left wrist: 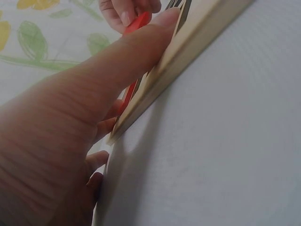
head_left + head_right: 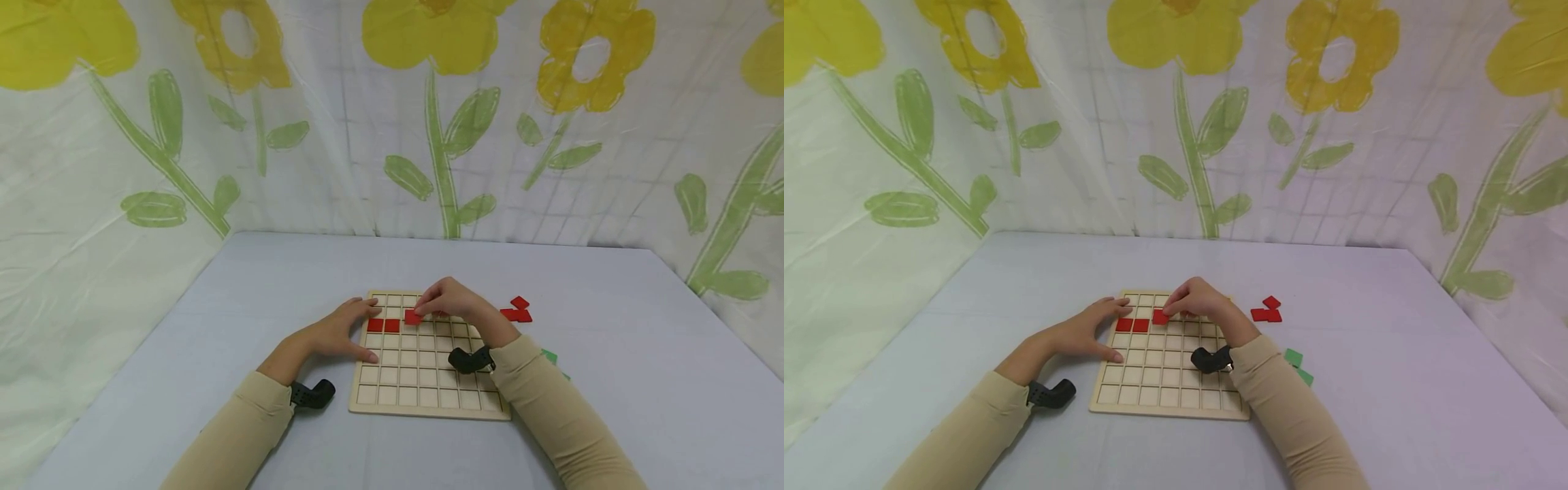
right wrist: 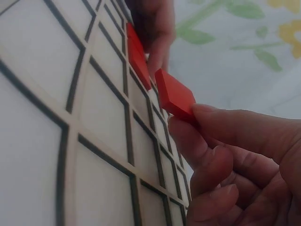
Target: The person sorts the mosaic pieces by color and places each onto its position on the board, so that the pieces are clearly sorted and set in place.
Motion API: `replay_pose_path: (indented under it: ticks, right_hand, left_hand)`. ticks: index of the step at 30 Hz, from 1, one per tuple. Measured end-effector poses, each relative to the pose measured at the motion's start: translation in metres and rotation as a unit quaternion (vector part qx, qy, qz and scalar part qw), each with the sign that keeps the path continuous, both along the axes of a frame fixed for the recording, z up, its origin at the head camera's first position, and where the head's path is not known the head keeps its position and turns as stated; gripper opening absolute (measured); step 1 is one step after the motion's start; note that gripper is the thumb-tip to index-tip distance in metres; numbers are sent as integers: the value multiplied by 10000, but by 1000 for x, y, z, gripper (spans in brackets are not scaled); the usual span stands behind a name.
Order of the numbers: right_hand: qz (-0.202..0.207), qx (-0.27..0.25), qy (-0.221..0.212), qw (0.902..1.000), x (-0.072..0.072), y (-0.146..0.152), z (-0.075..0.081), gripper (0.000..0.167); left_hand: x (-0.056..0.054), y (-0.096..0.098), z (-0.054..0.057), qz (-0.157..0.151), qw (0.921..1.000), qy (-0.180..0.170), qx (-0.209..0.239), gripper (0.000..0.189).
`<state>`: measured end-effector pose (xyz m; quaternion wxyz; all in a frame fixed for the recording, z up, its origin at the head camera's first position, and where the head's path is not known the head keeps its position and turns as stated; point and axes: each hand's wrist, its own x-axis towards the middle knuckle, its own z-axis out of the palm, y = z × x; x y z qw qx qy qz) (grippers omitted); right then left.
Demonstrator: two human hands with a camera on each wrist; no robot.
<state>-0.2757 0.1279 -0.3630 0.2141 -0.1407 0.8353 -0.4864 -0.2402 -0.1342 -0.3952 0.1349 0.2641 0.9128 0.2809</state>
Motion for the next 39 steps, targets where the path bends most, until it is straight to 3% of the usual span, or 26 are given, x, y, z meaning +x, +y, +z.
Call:
replay_pose_path:
  ticks: [14, 25, 39]
  right_hand:
    - [46, 223, 171, 9996, 1, -8, -11, 11]
    - [233, 270, 388, 9986, 4, -9, -9, 9]
    - [98, 591, 642, 9961, 3, -14, -13, 7]
  left_hand:
    - [0, 1, 0, 32, 10000, -10, -10, 90]
    - [1, 1, 0, 30, 10000, -18, -34, 91]
    - [0, 1, 1, -111, 9999, -34, 70, 91]
